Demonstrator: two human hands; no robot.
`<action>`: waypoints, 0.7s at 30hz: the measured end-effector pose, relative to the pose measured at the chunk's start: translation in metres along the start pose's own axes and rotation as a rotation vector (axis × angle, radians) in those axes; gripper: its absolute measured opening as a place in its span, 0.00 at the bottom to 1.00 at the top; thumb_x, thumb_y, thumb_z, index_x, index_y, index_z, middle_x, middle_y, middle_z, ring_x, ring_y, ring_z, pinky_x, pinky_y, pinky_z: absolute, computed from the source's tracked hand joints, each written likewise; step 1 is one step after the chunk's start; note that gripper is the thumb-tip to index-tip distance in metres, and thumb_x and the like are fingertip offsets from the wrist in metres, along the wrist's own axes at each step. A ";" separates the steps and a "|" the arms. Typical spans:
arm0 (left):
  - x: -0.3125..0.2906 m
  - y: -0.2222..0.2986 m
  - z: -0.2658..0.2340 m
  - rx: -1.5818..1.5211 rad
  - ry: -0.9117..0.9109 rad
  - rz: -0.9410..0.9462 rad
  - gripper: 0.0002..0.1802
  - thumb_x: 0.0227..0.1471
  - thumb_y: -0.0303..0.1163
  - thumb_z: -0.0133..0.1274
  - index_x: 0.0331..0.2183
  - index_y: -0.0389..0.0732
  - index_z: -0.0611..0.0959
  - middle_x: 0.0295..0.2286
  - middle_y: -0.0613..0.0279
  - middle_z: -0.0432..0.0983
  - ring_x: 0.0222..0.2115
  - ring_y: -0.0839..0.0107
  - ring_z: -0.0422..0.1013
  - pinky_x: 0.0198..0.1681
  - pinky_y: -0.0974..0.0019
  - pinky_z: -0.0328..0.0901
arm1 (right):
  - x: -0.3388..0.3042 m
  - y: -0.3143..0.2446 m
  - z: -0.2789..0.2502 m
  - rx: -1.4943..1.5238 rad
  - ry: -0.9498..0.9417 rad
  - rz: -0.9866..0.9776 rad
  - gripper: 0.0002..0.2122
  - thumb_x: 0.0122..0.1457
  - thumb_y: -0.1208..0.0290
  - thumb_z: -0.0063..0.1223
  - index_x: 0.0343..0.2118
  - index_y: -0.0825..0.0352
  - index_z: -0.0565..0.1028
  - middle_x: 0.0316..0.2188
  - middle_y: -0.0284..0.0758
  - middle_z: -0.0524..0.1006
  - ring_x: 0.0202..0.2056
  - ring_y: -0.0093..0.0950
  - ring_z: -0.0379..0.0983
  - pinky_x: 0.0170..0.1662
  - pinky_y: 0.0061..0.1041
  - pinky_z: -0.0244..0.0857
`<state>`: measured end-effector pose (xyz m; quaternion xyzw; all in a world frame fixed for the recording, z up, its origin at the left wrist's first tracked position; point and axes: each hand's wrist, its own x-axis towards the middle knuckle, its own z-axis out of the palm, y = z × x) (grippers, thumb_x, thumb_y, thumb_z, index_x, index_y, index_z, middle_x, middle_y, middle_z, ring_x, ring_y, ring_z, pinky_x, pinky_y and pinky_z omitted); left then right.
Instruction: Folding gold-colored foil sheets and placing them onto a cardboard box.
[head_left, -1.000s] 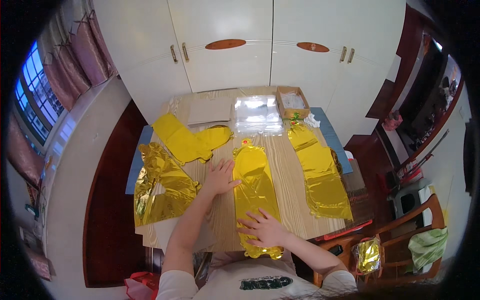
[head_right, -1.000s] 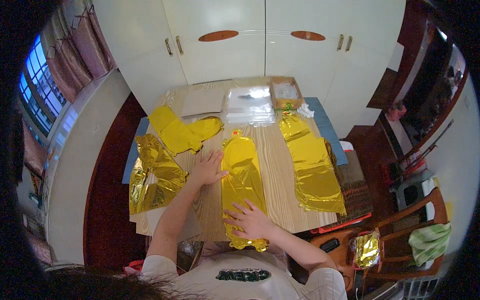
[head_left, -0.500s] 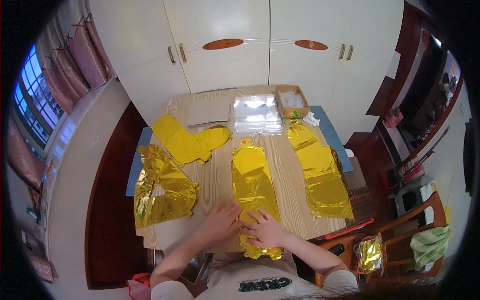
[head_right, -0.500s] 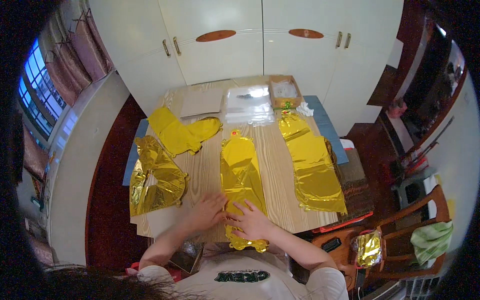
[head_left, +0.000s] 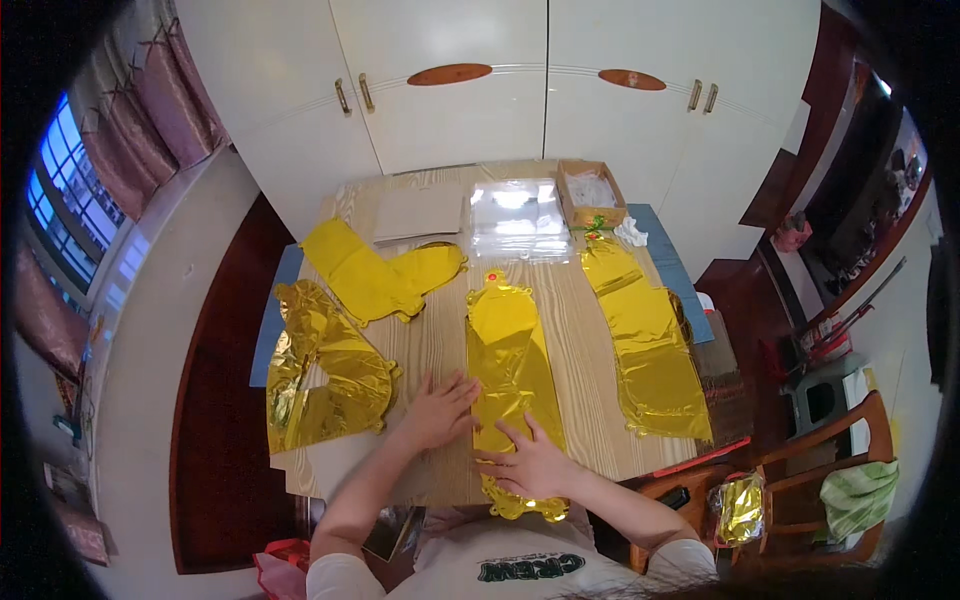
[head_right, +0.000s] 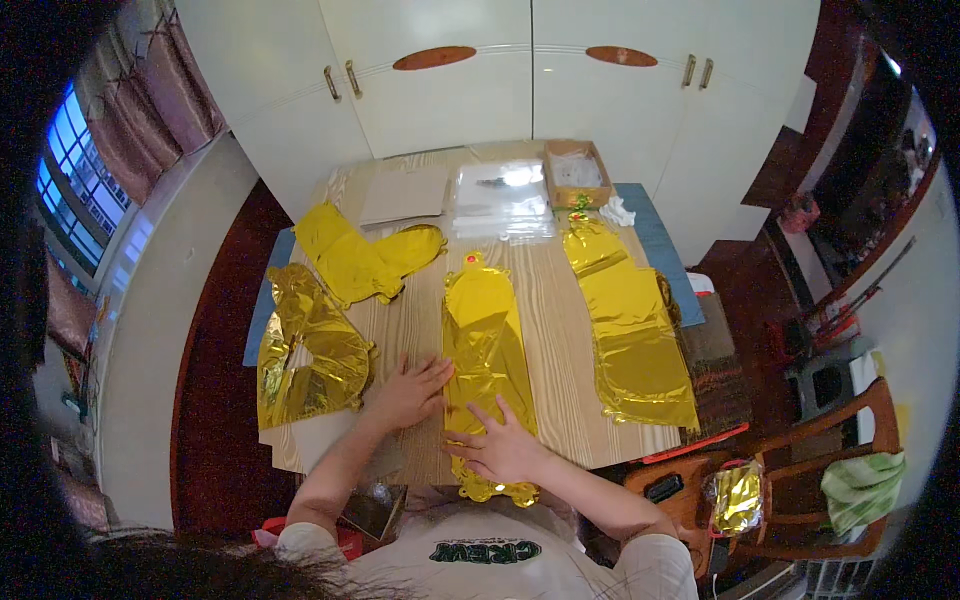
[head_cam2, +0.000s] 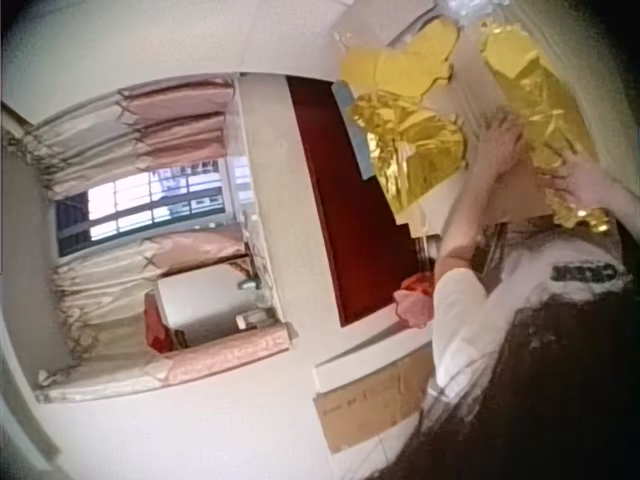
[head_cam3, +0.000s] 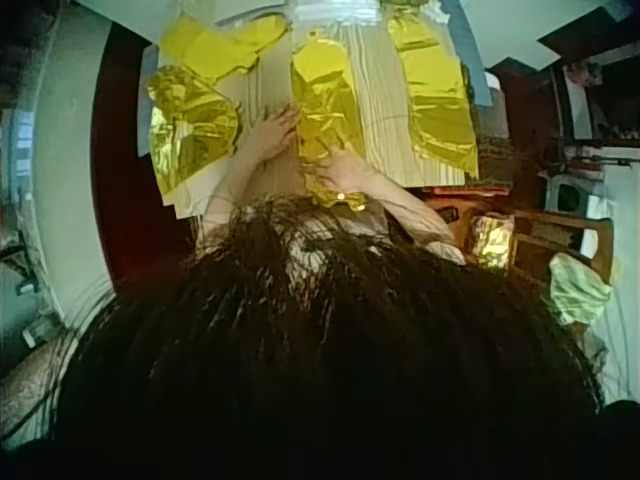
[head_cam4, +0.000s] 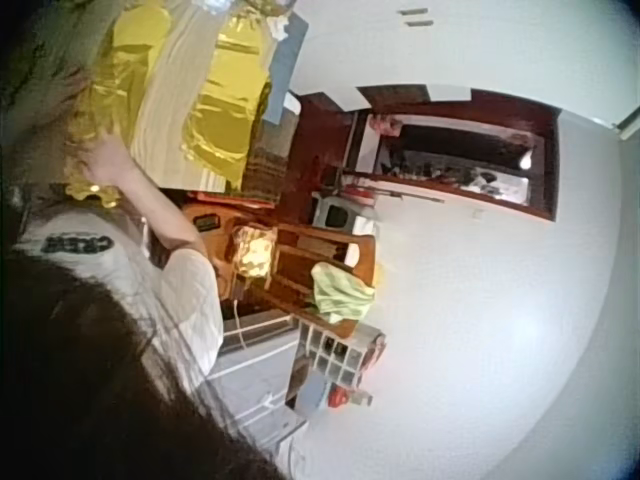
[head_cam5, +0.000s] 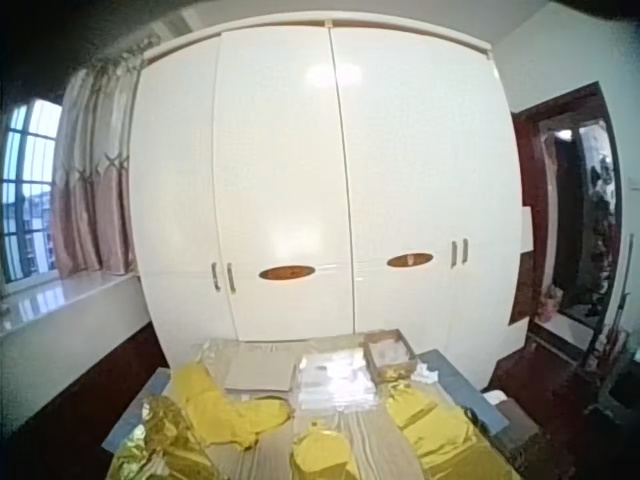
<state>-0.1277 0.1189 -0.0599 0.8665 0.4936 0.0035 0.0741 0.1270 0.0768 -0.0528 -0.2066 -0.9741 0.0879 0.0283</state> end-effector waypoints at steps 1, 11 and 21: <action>0.008 -0.008 0.003 -0.020 0.023 -0.006 0.33 0.61 0.53 0.39 0.62 0.47 0.62 0.62 0.66 0.57 0.63 0.61 0.52 0.63 0.34 0.35 | 0.000 -0.001 0.001 0.004 0.003 0.003 0.21 0.62 0.50 0.38 0.59 0.42 0.67 0.62 0.18 0.62 0.65 0.44 0.47 0.61 0.67 0.36; 0.074 -0.050 -0.003 -0.087 0.036 -0.178 0.33 0.62 0.53 0.34 0.63 0.48 0.59 0.64 0.69 0.52 0.66 0.62 0.44 0.64 0.34 0.33 | -0.001 0.000 -0.001 0.018 -0.001 -0.025 0.21 0.64 0.51 0.37 0.60 0.41 0.64 0.62 0.17 0.61 0.65 0.47 0.47 0.60 0.71 0.32; 0.092 -0.050 -0.015 0.064 0.015 -0.248 0.41 0.59 0.60 0.34 0.63 0.41 0.58 0.64 0.63 0.50 0.66 0.62 0.42 0.64 0.38 0.36 | -0.003 0.003 0.003 0.014 0.001 -0.047 0.22 0.64 0.51 0.35 0.62 0.42 0.61 0.64 0.17 0.58 0.65 0.47 0.45 0.60 0.72 0.31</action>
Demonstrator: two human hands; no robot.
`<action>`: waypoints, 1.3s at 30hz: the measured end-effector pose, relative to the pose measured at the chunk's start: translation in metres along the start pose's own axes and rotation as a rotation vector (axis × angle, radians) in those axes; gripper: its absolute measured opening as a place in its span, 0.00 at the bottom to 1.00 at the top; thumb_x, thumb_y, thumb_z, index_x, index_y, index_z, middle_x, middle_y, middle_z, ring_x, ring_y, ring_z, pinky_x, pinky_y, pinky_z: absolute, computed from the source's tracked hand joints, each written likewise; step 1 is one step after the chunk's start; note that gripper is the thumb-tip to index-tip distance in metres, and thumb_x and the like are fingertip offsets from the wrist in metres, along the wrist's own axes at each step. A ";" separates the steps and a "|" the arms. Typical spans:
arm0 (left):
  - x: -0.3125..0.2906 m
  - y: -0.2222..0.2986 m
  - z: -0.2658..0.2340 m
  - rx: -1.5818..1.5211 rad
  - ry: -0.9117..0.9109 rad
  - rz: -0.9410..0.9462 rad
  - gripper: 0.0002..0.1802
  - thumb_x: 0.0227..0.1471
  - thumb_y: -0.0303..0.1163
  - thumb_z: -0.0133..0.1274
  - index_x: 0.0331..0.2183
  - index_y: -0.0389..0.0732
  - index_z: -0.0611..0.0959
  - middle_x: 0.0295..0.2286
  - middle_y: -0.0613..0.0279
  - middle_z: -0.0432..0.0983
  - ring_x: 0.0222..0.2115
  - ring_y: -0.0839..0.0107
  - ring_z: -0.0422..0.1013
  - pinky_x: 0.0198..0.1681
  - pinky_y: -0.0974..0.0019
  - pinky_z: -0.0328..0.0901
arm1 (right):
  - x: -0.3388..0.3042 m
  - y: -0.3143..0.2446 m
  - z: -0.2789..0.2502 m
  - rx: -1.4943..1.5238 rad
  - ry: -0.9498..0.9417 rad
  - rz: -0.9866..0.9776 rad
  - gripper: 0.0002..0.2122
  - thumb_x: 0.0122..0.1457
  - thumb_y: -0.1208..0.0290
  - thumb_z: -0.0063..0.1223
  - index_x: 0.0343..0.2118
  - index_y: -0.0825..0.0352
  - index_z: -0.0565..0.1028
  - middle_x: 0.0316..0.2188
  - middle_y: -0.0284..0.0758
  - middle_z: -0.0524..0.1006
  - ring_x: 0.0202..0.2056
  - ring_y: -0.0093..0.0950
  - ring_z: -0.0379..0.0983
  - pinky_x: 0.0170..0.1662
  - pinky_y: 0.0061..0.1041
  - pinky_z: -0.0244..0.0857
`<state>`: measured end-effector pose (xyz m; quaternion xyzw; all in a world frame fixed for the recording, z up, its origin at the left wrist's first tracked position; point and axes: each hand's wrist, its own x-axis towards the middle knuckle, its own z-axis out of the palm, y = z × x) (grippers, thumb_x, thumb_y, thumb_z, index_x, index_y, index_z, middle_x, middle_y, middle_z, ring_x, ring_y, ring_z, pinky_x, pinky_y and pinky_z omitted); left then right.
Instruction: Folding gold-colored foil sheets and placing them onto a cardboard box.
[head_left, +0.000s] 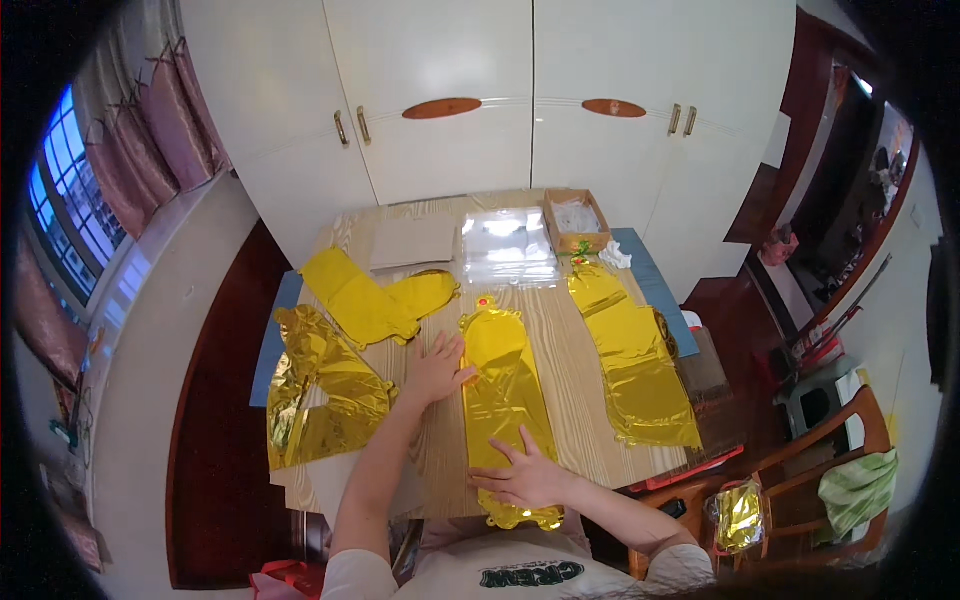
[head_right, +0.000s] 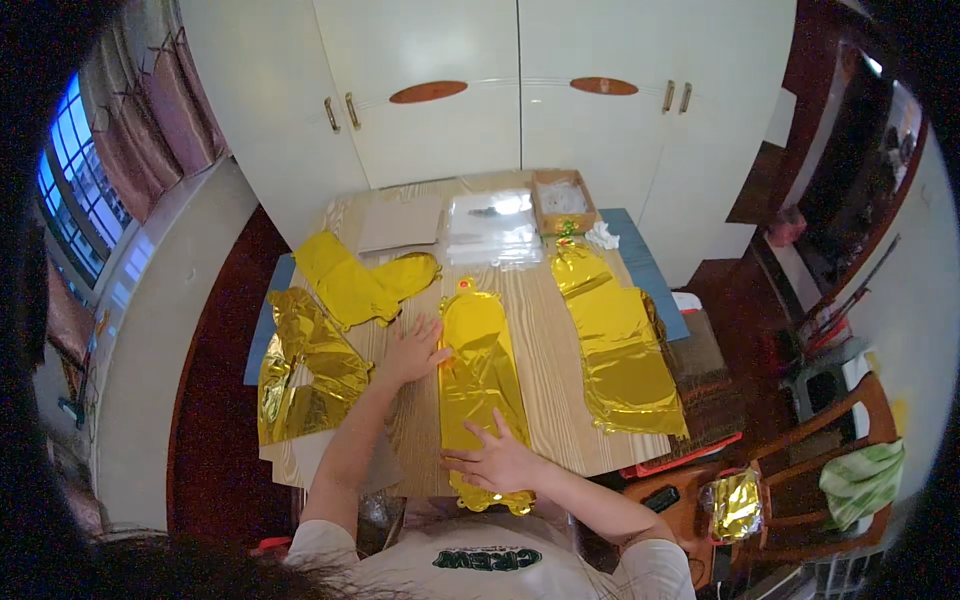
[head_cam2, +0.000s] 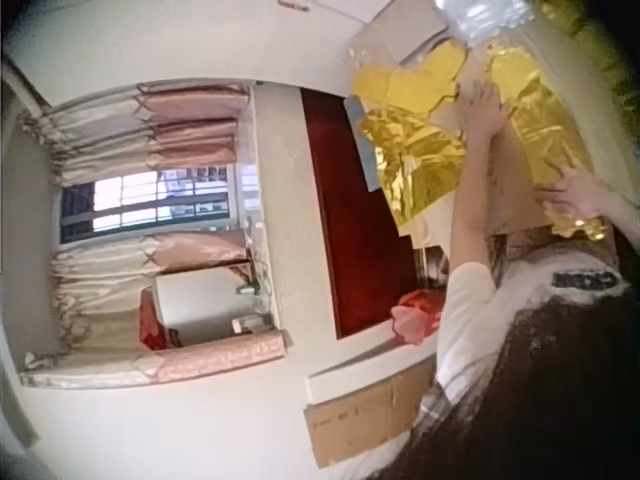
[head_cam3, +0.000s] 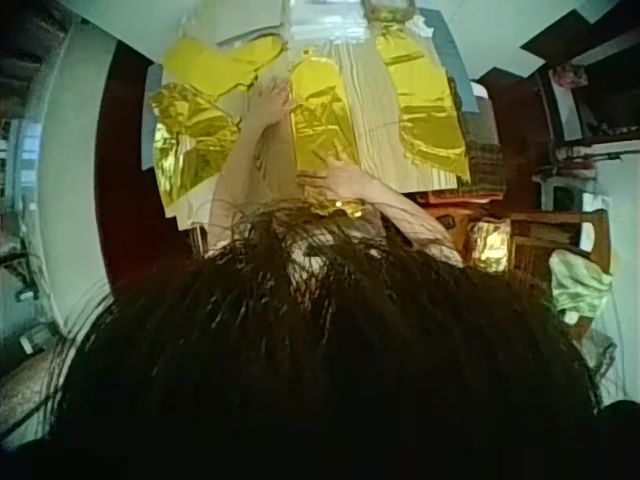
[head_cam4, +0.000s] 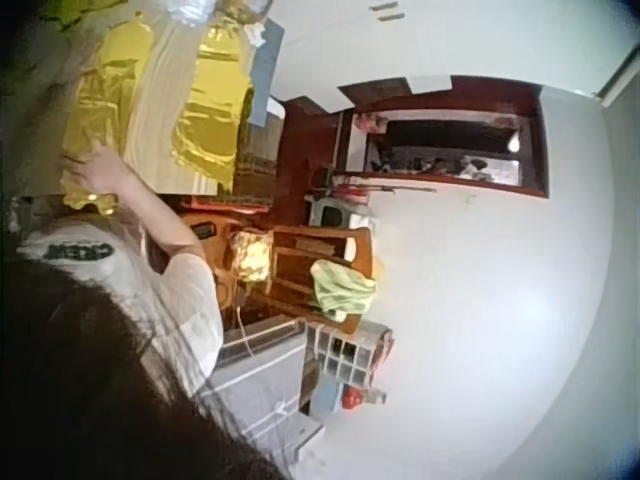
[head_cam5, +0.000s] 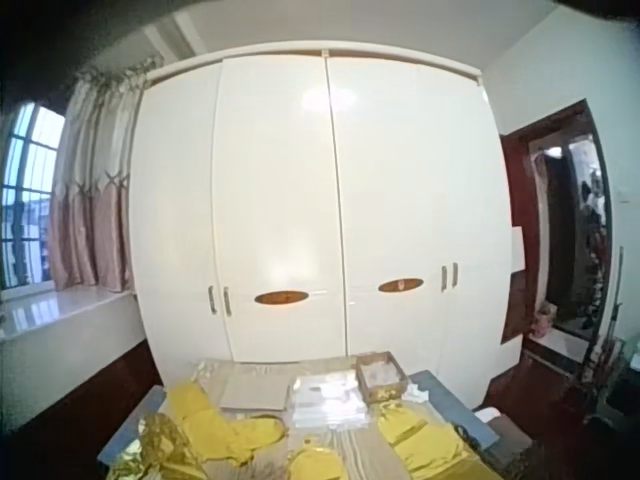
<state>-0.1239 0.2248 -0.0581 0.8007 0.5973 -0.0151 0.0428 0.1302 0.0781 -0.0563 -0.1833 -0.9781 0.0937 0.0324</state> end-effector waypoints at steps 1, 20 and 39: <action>0.000 0.004 -0.001 0.024 0.007 -0.006 0.42 0.58 0.61 0.35 0.63 0.40 0.57 0.64 0.60 0.50 0.66 0.62 0.42 0.64 0.38 0.37 | -0.002 0.001 0.001 -0.002 -0.002 -0.003 0.22 0.65 0.51 0.34 0.62 0.42 0.61 0.64 0.17 0.58 0.66 0.46 0.45 0.60 0.72 0.30; -0.042 0.030 0.021 -0.016 0.182 0.155 0.50 0.52 0.68 0.39 0.62 0.37 0.58 0.63 0.47 0.51 0.64 0.55 0.47 0.64 0.42 0.41 | 0.090 0.173 -0.050 0.174 0.365 0.249 0.19 0.58 0.61 0.50 0.51 0.65 0.73 0.50 0.45 0.74 0.51 0.44 0.69 0.56 0.39 0.61; -0.045 0.029 0.007 0.011 0.160 0.145 0.48 0.55 0.69 0.31 0.61 0.38 0.63 0.63 0.51 0.52 0.65 0.58 0.47 0.65 0.44 0.38 | 0.323 0.333 -0.057 -0.346 0.242 0.418 0.07 0.51 0.70 0.51 0.33 0.61 0.76 0.33 0.35 0.78 0.37 0.33 0.77 0.41 0.35 0.66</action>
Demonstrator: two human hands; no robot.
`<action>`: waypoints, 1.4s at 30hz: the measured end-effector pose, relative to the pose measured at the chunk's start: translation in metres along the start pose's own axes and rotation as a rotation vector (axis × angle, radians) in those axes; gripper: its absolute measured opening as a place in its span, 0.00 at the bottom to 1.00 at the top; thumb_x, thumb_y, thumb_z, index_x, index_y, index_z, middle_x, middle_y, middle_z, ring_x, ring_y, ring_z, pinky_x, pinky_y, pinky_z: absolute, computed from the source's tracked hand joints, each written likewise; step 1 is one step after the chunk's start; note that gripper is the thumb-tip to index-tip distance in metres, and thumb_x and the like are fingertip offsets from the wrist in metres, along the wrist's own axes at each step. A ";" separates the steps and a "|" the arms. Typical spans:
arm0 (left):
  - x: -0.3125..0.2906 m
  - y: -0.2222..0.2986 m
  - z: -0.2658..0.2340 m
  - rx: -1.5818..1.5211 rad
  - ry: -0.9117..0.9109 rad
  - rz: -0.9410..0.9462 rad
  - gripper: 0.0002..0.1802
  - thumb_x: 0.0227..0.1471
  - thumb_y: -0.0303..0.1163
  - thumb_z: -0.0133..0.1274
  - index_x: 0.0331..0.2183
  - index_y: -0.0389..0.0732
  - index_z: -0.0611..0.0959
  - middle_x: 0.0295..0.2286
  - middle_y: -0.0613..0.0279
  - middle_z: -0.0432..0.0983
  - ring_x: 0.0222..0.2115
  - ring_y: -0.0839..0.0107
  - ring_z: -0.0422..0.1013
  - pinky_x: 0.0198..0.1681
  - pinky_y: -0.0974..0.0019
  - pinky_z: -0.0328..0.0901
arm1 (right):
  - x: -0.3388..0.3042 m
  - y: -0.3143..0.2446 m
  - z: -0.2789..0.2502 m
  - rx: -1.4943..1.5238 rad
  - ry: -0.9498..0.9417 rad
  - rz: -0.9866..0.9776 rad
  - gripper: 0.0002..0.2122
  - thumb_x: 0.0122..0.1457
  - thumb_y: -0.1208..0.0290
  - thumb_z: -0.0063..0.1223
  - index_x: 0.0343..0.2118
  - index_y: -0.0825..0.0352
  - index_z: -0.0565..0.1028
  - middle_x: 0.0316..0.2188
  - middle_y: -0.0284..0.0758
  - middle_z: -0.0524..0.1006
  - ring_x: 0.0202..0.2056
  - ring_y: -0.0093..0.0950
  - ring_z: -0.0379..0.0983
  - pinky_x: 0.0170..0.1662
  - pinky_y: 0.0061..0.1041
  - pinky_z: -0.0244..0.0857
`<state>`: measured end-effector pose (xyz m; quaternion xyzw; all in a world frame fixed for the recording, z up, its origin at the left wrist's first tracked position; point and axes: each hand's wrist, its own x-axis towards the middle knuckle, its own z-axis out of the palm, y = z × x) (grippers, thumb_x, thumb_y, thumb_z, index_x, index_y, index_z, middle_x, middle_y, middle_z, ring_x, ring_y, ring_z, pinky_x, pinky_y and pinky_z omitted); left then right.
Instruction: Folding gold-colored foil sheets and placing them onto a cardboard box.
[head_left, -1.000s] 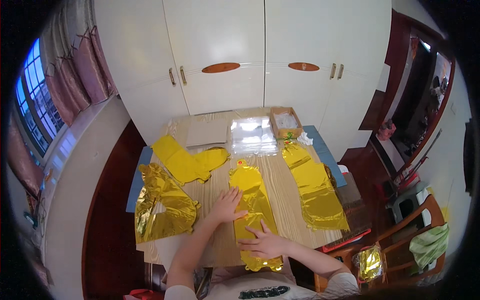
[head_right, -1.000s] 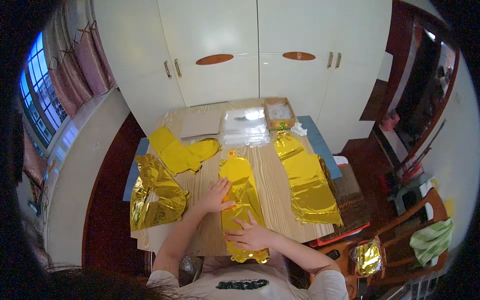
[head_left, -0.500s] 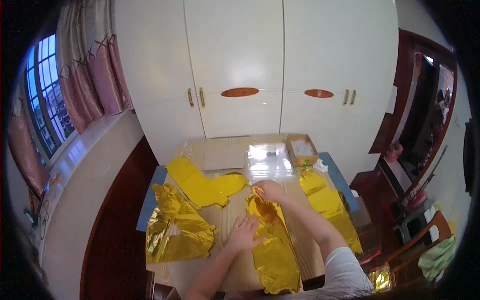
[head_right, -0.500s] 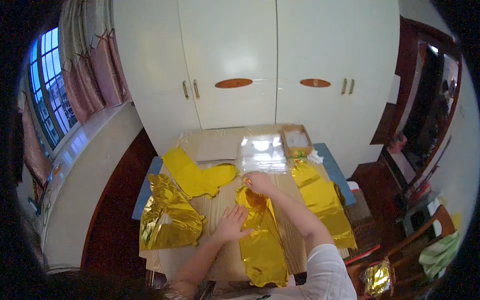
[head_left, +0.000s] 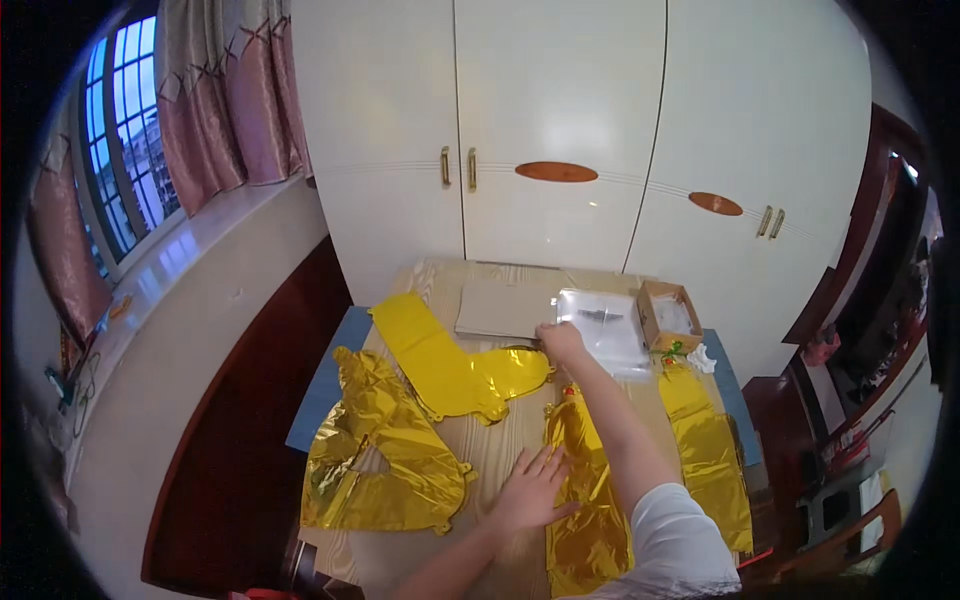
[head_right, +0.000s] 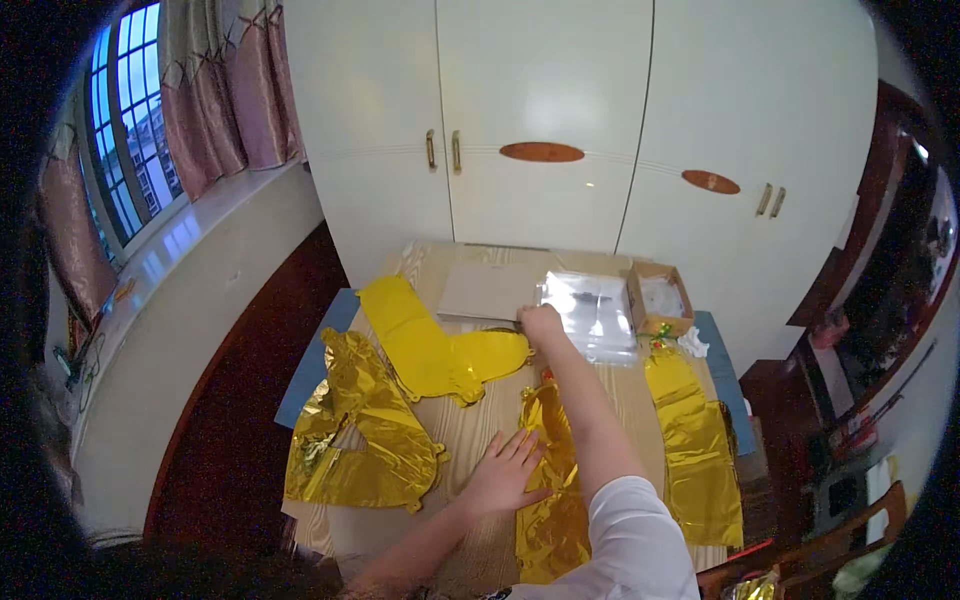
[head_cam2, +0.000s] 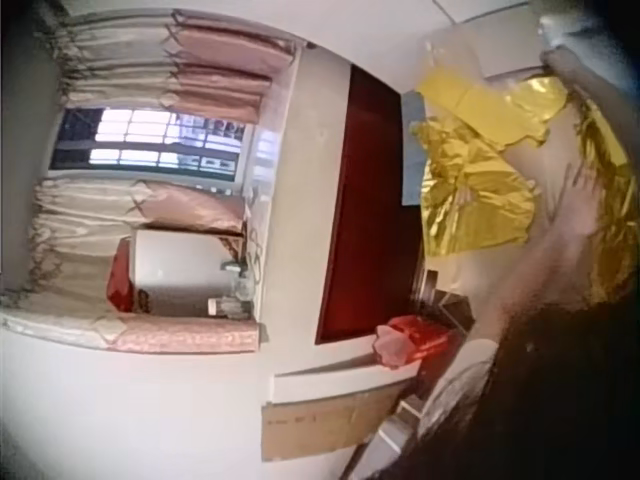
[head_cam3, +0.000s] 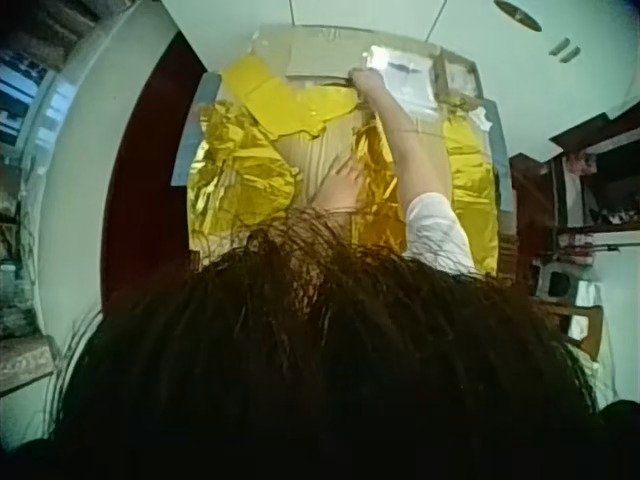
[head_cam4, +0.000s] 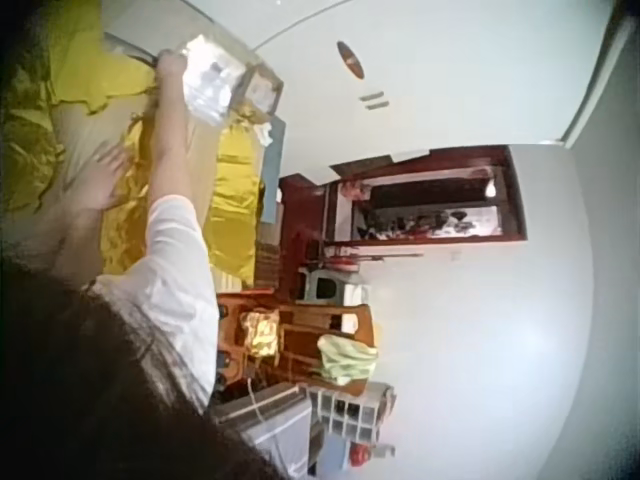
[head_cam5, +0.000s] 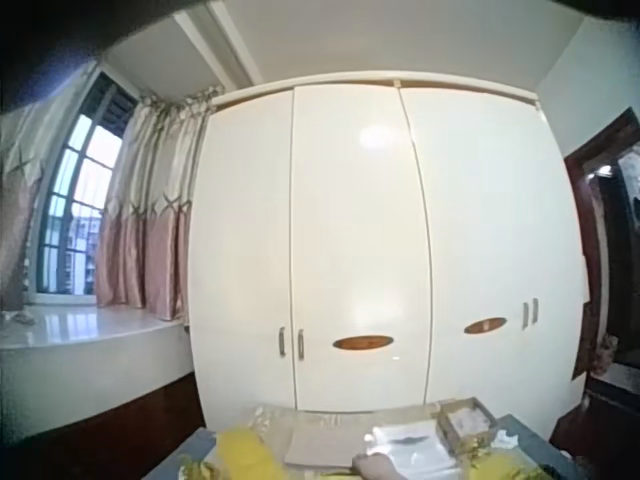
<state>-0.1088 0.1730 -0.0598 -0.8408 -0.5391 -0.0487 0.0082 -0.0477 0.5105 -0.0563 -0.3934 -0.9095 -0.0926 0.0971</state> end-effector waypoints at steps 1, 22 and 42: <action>0.001 -0.001 0.002 0.001 0.025 0.002 0.48 0.55 0.69 0.31 0.61 0.38 0.63 0.62 0.51 0.53 0.65 0.58 0.47 0.65 0.44 0.38 | 0.001 0.002 0.000 -0.072 -0.059 -0.024 0.09 0.50 0.66 0.55 0.35 0.60 0.74 0.34 0.31 0.78 0.39 0.31 0.77 0.41 0.35 0.66; 0.001 -0.001 0.009 -0.037 0.031 0.006 0.47 0.53 0.69 0.37 0.60 0.39 0.63 0.62 0.50 0.53 0.64 0.56 0.48 0.64 0.41 0.39 | 0.007 -0.003 -0.031 -0.152 -0.067 -0.066 0.07 0.55 0.69 0.47 0.32 0.58 0.78 0.32 0.37 0.80 0.35 0.36 0.78 0.39 0.36 0.68; 0.010 -0.005 0.006 -0.758 -0.018 -0.043 0.38 0.49 0.55 0.53 0.56 0.41 0.70 0.56 0.46 0.63 0.57 0.49 0.59 0.63 0.44 0.46 | -0.378 -0.041 -0.110 1.237 0.398 0.385 0.04 0.57 0.77 0.54 0.33 0.70 0.78 0.34 0.36 0.80 0.34 0.21 0.75 0.38 0.20 0.69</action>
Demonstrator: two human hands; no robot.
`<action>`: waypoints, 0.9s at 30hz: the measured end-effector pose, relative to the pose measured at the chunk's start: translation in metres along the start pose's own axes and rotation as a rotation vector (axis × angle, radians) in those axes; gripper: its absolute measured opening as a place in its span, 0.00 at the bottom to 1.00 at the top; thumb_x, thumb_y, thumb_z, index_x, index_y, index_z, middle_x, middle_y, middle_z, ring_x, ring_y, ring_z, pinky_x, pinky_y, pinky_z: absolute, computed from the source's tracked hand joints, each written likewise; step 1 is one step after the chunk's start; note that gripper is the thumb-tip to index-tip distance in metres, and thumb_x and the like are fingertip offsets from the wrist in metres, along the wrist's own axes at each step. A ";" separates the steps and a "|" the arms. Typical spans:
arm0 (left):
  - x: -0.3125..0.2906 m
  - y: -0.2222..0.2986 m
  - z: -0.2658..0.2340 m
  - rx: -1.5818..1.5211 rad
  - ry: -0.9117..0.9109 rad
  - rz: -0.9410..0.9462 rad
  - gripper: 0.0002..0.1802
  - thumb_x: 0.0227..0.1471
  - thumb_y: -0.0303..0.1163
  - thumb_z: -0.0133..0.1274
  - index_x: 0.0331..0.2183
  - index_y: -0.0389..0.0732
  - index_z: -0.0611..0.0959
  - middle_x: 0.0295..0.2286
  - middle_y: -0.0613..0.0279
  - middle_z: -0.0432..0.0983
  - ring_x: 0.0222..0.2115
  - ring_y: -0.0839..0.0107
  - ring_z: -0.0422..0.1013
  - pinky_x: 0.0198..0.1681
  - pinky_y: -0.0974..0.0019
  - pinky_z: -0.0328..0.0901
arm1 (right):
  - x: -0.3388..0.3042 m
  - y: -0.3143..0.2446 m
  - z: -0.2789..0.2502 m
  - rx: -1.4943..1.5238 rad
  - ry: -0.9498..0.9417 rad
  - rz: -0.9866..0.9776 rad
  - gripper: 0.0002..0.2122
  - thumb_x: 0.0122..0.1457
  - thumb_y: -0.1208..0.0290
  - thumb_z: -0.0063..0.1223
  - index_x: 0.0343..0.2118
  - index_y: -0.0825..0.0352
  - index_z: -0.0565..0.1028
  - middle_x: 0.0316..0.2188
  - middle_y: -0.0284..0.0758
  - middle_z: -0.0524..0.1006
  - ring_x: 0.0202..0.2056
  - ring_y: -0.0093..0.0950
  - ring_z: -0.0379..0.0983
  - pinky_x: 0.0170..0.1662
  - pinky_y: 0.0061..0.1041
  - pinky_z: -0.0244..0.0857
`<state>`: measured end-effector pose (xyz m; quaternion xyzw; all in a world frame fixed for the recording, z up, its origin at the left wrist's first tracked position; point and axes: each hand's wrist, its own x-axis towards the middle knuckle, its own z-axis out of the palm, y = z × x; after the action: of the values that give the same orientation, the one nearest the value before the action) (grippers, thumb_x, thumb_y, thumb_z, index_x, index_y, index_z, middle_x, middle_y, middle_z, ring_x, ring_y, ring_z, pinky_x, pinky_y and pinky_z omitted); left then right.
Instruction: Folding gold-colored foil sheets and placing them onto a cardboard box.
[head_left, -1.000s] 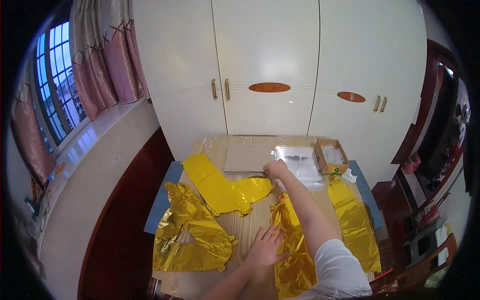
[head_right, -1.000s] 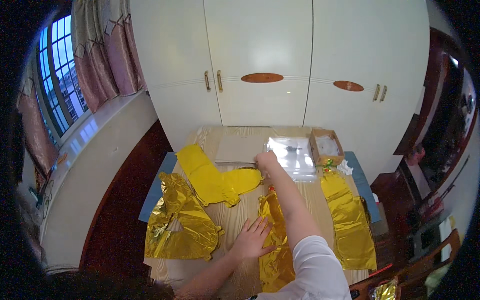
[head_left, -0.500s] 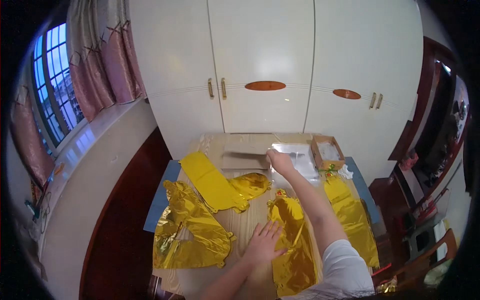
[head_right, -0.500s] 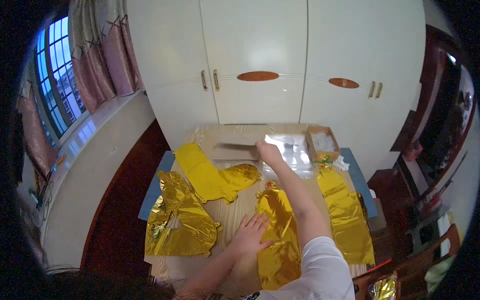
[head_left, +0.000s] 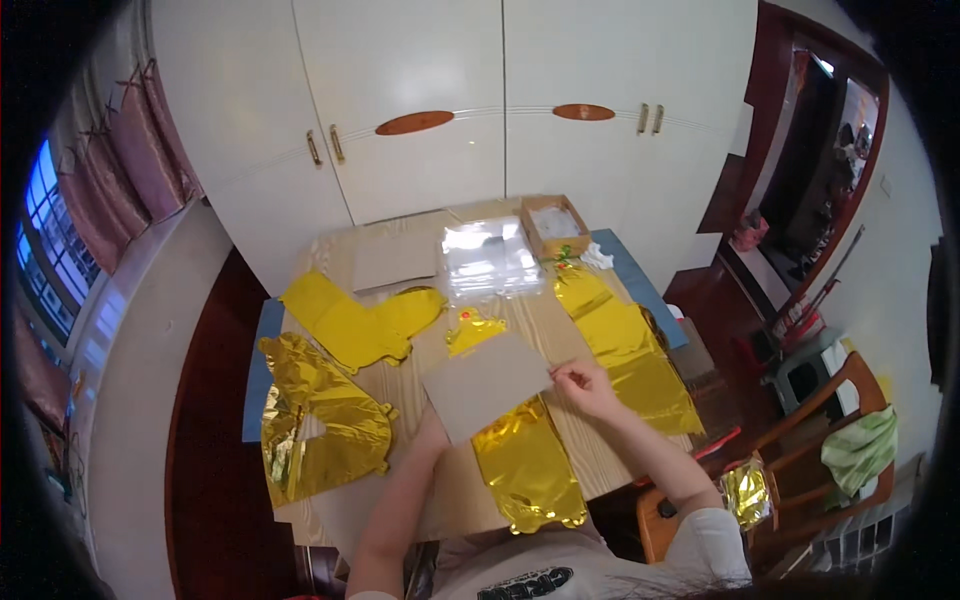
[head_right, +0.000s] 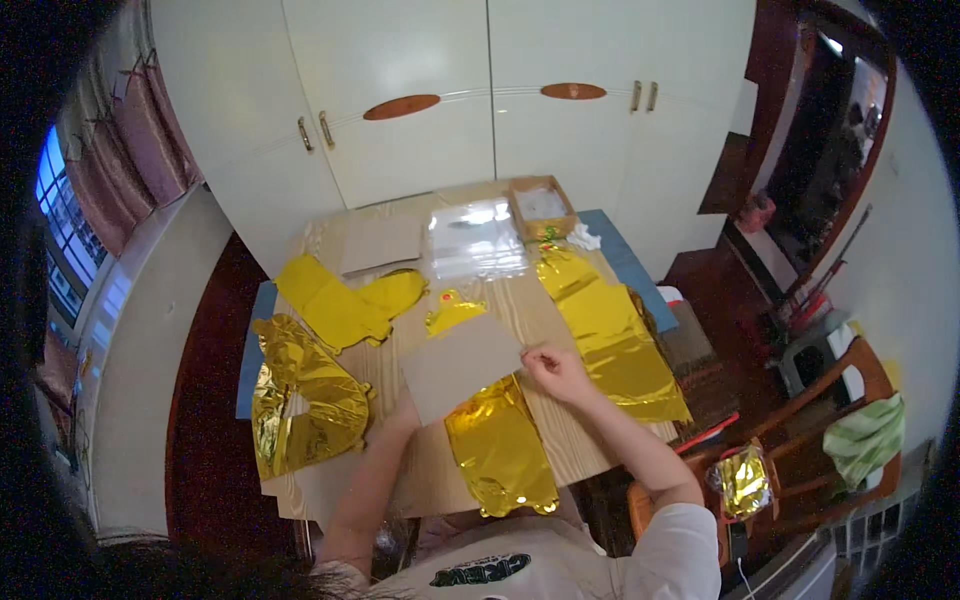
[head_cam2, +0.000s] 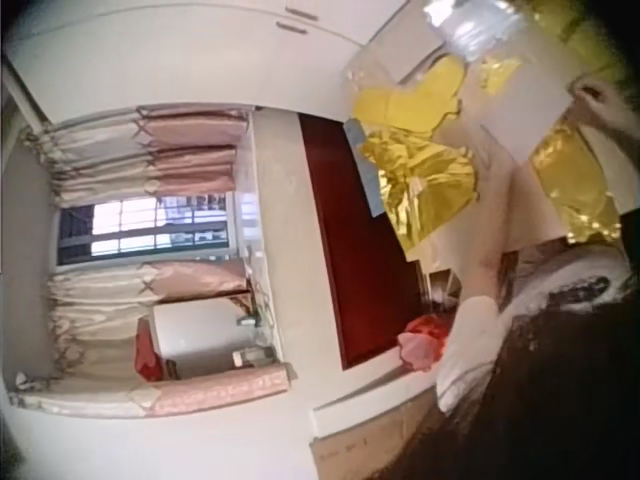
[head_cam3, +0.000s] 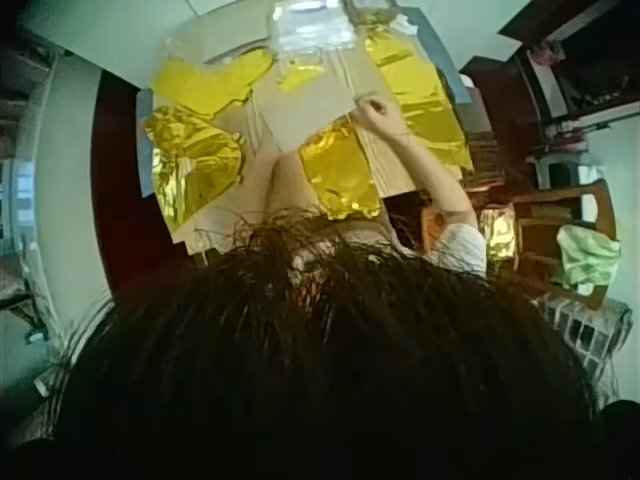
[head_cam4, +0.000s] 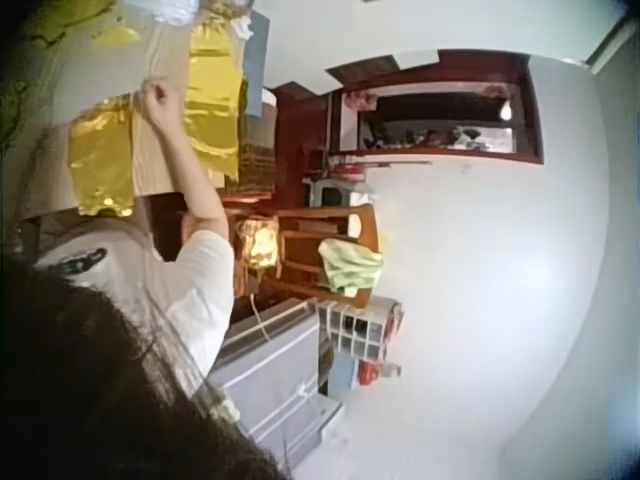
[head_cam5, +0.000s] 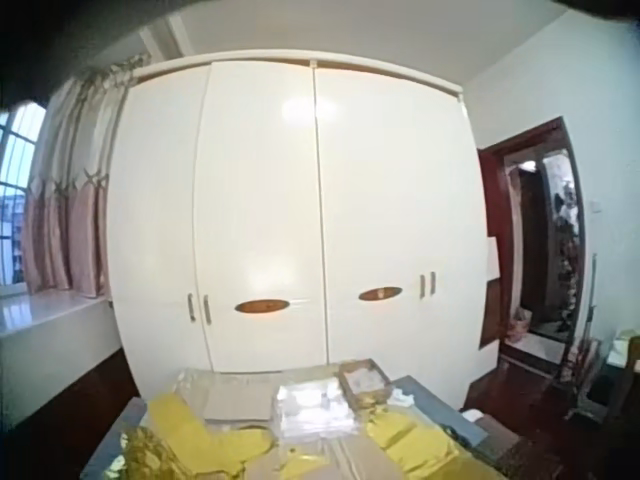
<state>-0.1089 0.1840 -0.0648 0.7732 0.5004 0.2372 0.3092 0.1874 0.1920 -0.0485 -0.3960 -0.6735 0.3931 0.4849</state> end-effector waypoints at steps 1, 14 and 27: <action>-0.003 0.009 -0.009 -0.130 -0.055 -0.111 0.37 0.49 0.53 0.55 0.55 0.41 0.71 0.55 0.45 0.65 0.56 0.48 0.61 0.62 0.45 0.48 | -0.013 0.008 -0.004 -0.018 -0.005 0.009 0.04 0.57 0.77 0.54 0.33 0.70 0.78 0.34 0.36 0.80 0.34 0.20 0.75 0.38 0.20 0.69; -0.049 0.021 -0.029 -0.986 0.346 -0.341 0.19 0.59 0.29 0.45 0.52 0.38 0.71 0.44 0.57 0.75 0.44 0.65 0.72 0.48 0.62 0.67 | -0.035 0.006 -0.005 -0.122 -0.149 -0.102 0.07 0.57 0.78 0.55 0.39 0.68 0.76 0.36 0.34 0.77 0.39 0.20 0.74 0.40 0.19 0.69; -0.097 -0.025 -0.058 -1.298 0.631 -0.295 0.23 0.55 0.24 0.45 0.54 0.38 0.68 0.48 0.54 0.72 0.47 0.61 0.71 0.51 0.57 0.66 | -0.010 0.022 0.011 -0.875 -0.450 -0.212 0.24 0.64 0.58 0.42 0.60 0.64 0.63 0.62 0.37 0.62 0.65 0.38 0.51 0.66 0.46 0.43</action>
<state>-0.2011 0.1166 -0.0480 0.2541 0.4233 0.6527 0.5746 0.1822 0.1896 -0.0747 -0.3971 -0.8995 0.0980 0.1534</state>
